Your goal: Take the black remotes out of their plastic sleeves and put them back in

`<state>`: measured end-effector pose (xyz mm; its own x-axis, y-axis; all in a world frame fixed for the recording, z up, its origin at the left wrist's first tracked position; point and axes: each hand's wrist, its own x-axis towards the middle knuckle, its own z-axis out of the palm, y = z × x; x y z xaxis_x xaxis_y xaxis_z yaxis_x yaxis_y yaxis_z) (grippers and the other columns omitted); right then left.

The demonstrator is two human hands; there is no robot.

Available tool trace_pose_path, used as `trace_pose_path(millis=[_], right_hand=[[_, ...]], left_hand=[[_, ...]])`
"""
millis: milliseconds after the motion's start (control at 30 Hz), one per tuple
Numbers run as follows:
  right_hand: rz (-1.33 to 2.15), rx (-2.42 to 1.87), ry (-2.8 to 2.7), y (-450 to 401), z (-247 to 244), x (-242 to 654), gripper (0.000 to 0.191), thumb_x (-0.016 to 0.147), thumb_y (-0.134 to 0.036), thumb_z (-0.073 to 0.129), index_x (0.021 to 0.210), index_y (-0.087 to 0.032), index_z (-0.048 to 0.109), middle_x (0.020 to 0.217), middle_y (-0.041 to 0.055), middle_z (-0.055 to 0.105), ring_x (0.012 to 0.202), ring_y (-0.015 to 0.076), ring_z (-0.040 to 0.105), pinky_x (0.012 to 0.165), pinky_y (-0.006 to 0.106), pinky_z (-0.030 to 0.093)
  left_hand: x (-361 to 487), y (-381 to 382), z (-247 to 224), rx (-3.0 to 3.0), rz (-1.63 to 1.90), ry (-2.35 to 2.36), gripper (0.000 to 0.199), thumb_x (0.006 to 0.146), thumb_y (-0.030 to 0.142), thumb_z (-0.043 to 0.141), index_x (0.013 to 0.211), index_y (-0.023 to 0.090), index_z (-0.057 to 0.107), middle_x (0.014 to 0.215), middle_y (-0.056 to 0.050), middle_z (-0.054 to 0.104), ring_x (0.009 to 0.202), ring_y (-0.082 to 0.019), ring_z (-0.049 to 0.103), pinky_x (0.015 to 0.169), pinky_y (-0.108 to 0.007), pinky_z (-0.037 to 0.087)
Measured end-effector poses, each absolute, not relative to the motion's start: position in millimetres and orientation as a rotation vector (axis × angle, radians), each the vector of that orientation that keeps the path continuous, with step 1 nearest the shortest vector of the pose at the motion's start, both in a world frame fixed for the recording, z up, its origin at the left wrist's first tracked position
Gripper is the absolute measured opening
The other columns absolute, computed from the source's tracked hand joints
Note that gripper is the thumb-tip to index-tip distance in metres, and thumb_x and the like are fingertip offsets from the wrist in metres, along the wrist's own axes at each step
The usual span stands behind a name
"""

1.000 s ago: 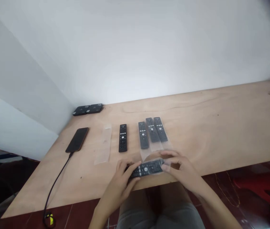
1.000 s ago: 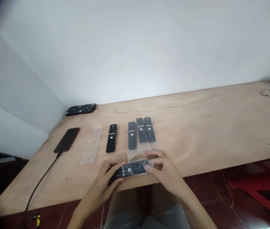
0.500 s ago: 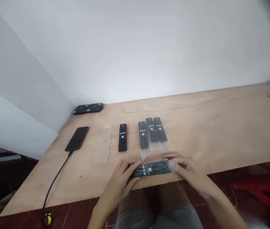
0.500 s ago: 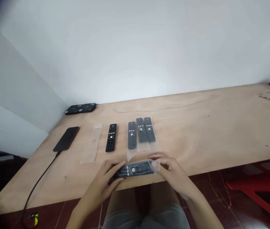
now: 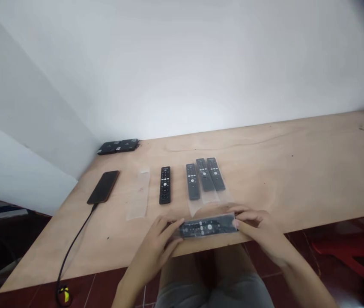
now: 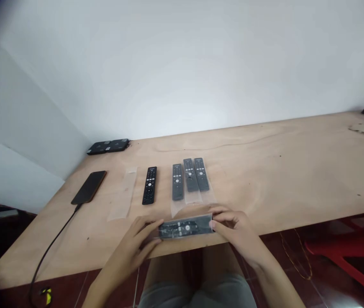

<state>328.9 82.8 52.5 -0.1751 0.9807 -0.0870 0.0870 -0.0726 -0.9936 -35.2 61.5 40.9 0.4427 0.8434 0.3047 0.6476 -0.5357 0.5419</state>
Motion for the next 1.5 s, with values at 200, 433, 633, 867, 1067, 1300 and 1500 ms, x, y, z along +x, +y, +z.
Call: trace_pose_path(millis=[200,433,633,867,1067,1300,1500], right_hand=[[1.363,-1.314,-1.103,82,33,359,0.039,0.088,-0.059,0.093,0.096,-0.021,0.089,0.1,0.0114,0.083,0.092,0.0275,0.075,0.084,0.039,0.063],[1.402,-1.293,-1.025,82,36,353,0.057,0.092,-0.055,0.091,0.139,-0.026,0.077,0.088,0.0039,0.079,0.067,0.0184,0.065,0.06,0.03,0.052],[1.27,-1.254,-0.908,87,29,349,0.039,0.087,-0.05,0.095,0.112,-0.022,0.086,0.088,0.0049,0.077,0.061,0.0146,0.058,0.05,0.027,0.045],[1.192,-1.195,-0.901,93,47,325,0.046,0.084,-0.053,0.097,0.113,-0.021,0.08,0.098,0.0088,0.082,0.07,0.0205,0.071,0.057,0.031,0.057],[1.265,-1.209,-1.014,102,51,261,0.058,0.077,-0.068,0.097,0.107,-0.023,0.075,0.092,0.0107,0.084,0.076,0.0301,0.08,0.071,0.045,0.068],[1.163,-1.272,-1.203,109,41,214,0.041,0.091,-0.054,0.085,0.112,-0.023,0.069,0.083,0.0035,0.077,0.072,0.0245,0.074,0.066,0.035,0.06],[0.978,-1.434,-1.636,106,47,208,0.027,0.1,-0.036,0.068,0.125,-0.028,0.073,0.074,-0.0034,0.065,0.066,0.0222,0.064,0.065,0.032,0.049]], left_hand=[[-62,56,35,2.413,0.77,1.335,0.031,0.114,0.023,0.061,0.141,0.031,0.073,0.132,-0.009,0.074,0.124,-0.027,0.07,0.106,-0.044,0.062],[-87,54,43,2.431,0.812,1.373,0.025,0.112,0.028,0.062,0.133,0.031,0.076,0.127,-0.008,0.077,0.121,-0.027,0.074,0.103,-0.041,0.064],[-114,50,42,2.424,0.813,1.391,0.031,0.111,0.024,0.062,0.138,0.033,0.074,0.133,-0.007,0.076,0.128,-0.026,0.072,0.11,-0.042,0.062],[-123,47,42,2.346,0.82,1.447,0.018,0.108,0.025,0.064,0.123,0.028,0.072,0.13,-0.009,0.075,0.13,-0.029,0.07,0.108,-0.044,0.063],[-116,47,46,2.342,0.836,1.381,0.014,0.106,0.019,0.063,0.113,0.027,0.072,0.124,-0.009,0.075,0.128,-0.028,0.069,0.107,-0.042,0.061],[-116,47,47,2.368,0.826,1.341,0.014,0.106,0.015,0.061,0.111,0.025,0.07,0.124,-0.01,0.072,0.128,-0.028,0.066,0.108,-0.043,0.059],[-116,48,46,2.366,0.816,1.341,0.015,0.106,0.015,0.062,0.112,0.026,0.069,0.123,-0.009,0.072,0.127,-0.028,0.066,0.106,-0.042,0.058]])
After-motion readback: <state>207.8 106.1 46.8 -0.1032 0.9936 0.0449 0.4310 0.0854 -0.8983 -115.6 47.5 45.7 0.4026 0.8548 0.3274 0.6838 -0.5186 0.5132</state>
